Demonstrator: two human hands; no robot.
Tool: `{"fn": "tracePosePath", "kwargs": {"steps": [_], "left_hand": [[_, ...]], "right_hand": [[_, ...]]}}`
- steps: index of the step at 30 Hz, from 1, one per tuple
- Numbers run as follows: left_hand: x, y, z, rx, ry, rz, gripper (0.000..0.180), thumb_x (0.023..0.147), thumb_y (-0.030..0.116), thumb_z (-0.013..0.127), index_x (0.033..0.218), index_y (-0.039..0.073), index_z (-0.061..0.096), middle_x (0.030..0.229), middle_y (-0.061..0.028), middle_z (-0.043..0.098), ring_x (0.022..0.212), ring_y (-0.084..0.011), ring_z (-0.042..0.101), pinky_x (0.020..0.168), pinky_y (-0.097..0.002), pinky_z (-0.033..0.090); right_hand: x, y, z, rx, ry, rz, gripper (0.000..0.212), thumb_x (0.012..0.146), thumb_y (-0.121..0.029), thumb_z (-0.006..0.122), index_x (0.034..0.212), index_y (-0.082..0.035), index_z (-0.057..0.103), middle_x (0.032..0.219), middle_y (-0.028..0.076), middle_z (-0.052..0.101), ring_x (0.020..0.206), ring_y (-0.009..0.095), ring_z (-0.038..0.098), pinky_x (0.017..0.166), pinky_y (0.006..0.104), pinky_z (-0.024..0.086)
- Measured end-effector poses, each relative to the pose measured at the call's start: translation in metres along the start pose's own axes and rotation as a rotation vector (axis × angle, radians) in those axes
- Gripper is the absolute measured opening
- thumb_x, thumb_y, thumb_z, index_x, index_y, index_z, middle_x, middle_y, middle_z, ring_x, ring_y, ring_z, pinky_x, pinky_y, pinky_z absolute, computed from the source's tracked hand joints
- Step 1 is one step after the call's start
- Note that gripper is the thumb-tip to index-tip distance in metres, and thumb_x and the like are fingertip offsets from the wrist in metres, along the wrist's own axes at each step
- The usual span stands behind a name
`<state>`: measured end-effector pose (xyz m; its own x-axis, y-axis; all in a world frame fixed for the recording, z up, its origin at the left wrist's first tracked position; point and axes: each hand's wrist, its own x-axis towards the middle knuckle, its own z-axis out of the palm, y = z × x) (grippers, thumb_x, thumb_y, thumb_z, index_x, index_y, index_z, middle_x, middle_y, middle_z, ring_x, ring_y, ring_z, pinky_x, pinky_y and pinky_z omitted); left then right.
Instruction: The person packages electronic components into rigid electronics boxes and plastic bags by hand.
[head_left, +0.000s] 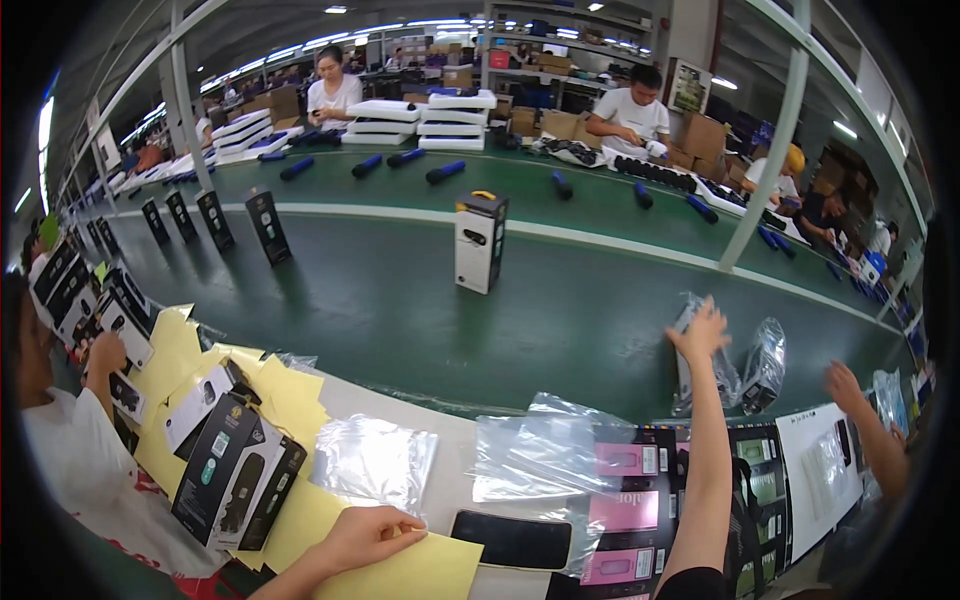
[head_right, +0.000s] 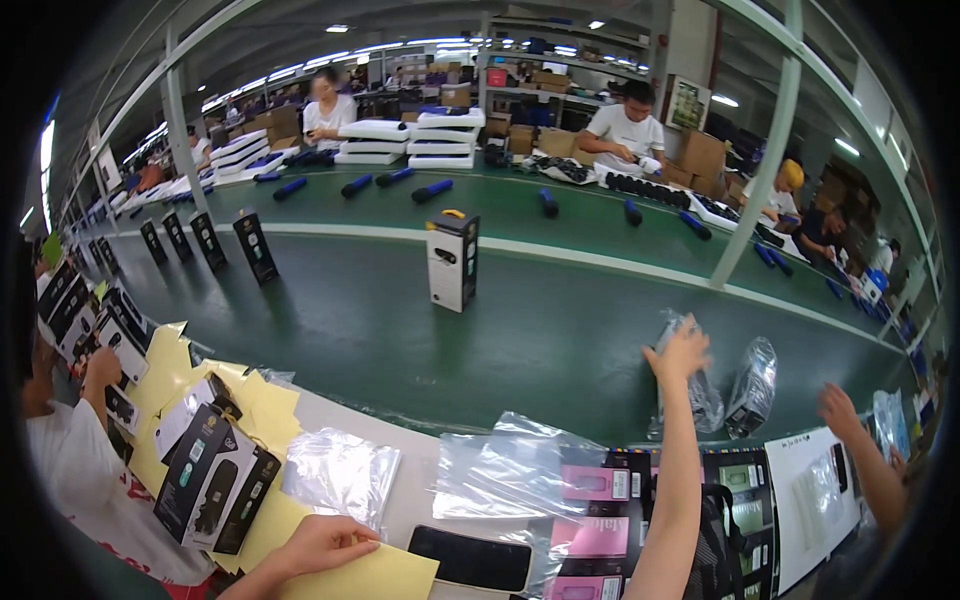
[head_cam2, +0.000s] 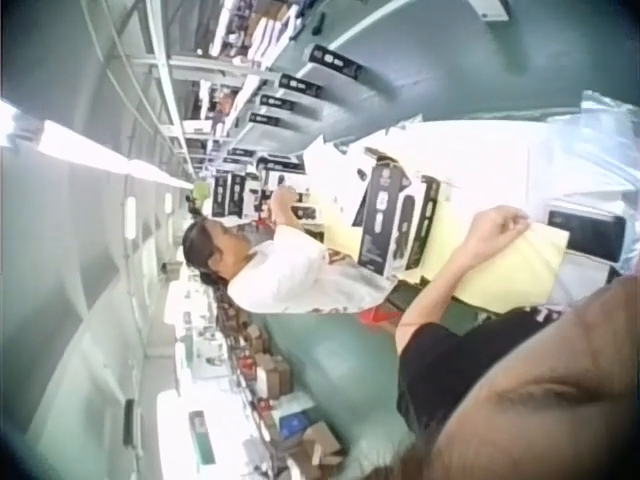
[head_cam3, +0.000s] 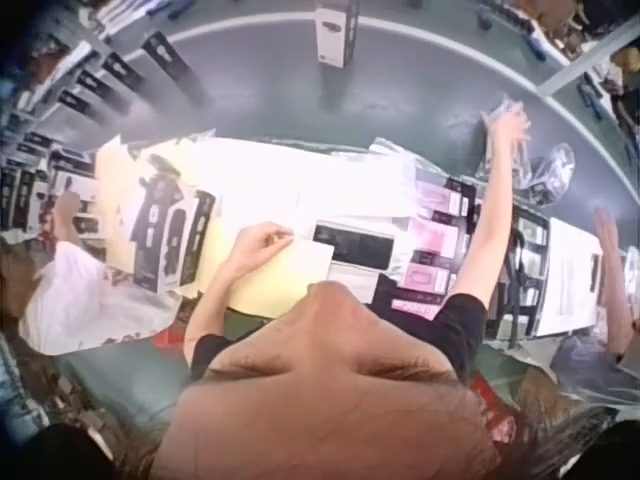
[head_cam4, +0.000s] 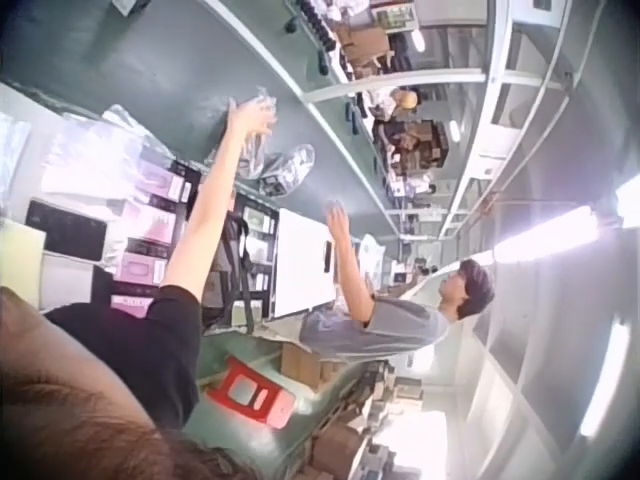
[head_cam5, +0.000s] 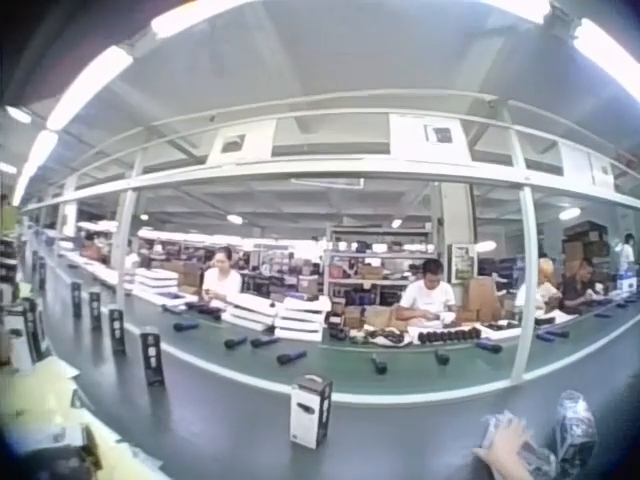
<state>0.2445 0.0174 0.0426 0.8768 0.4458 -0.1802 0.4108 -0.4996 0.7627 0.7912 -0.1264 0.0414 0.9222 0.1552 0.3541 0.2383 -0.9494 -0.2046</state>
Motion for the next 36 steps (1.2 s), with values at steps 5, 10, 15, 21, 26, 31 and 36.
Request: {"fn": "tracePosePath", "kwargs": {"steps": [5,10,15,21,26,31,36], "left_hand": [[0.004,-0.028,0.014,-0.265,0.226,0.093,0.018,0.078,0.022,0.070,0.090,0.008,0.069,0.071,-0.0031,0.064,0.053,-0.0107,0.055,0.050,-0.0230,0.044],[0.009,-0.031,0.014,-0.338,0.198,0.225,0.017,0.083,0.022,0.065,0.092,0.008,0.067,0.075,-0.0040,0.064,0.057,-0.0148,0.059,0.052,-0.0263,0.047],[0.003,-0.038,0.010,-0.322,0.238,0.288,0.017,0.087,0.025,0.059,0.092,0.009,0.064,0.077,-0.0045,0.061,0.067,-0.0201,0.060,0.058,-0.0297,0.047],[0.001,-0.043,0.013,-0.377,0.256,0.378,0.015,0.088,0.023,0.055,0.091,0.009,0.062,0.078,-0.0059,0.060,0.074,-0.0250,0.059,0.063,-0.0334,0.047],[0.000,-0.044,0.013,-0.318,0.247,0.325,0.018,0.088,0.024,0.054,0.091,0.008,0.062,0.083,-0.0062,0.062,0.076,-0.0251,0.060,0.065,-0.0345,0.047],[-0.005,-0.040,0.013,-0.285,0.245,0.299,0.018,0.088,0.024,0.055,0.090,0.008,0.063,0.082,-0.0064,0.062,0.072,-0.0245,0.060,0.063,-0.0347,0.047],[-0.001,-0.040,0.023,-0.224,0.295,0.372,0.014,0.087,0.021,0.057,0.091,0.009,0.064,0.076,-0.0043,0.060,0.064,-0.0200,0.059,0.057,-0.0316,0.046]], "right_hand": [[0.000,-0.222,0.018,0.559,0.099,-0.719,0.095,0.066,-0.043,0.076,0.139,-0.007,0.028,0.138,0.035,0.025,0.127,0.048,0.027,0.101,0.0509,0.031],[0.020,-0.333,0.057,0.535,0.066,-0.773,0.114,0.060,-0.049,0.076,0.145,-0.009,0.012,0.136,0.044,0.014,0.130,0.054,0.018,0.106,0.0489,0.022],[0.010,-0.363,0.049,0.715,0.080,-0.847,0.063,0.062,-0.029,0.079,0.112,-0.003,0.052,0.105,0.018,0.050,0.098,0.033,0.050,0.090,0.0376,0.040],[-0.061,-0.352,-0.008,0.698,0.170,-0.826,0.066,0.070,-0.032,0.075,0.125,-0.010,0.046,0.110,0.018,0.041,0.098,0.034,0.052,0.087,0.0375,0.043],[-0.136,-0.376,-0.079,1.458,-0.420,-0.518,0.073,0.075,-0.038,0.073,0.133,-0.011,0.039,0.120,0.012,0.051,0.095,0.020,0.056,0.075,0.0333,0.048],[-0.267,-0.428,-0.127,1.554,-1.225,-0.298,0.063,0.077,-0.059,0.058,0.121,-0.014,0.051,0.107,0.011,0.059,0.095,0.025,0.060,0.081,0.0450,0.050],[-0.368,-0.483,-0.092,1.417,-1.715,-0.237,0.072,0.072,-0.058,0.065,0.125,-0.013,0.047,0.122,0.020,0.045,0.114,0.036,0.046,0.090,0.0557,0.043]]}}
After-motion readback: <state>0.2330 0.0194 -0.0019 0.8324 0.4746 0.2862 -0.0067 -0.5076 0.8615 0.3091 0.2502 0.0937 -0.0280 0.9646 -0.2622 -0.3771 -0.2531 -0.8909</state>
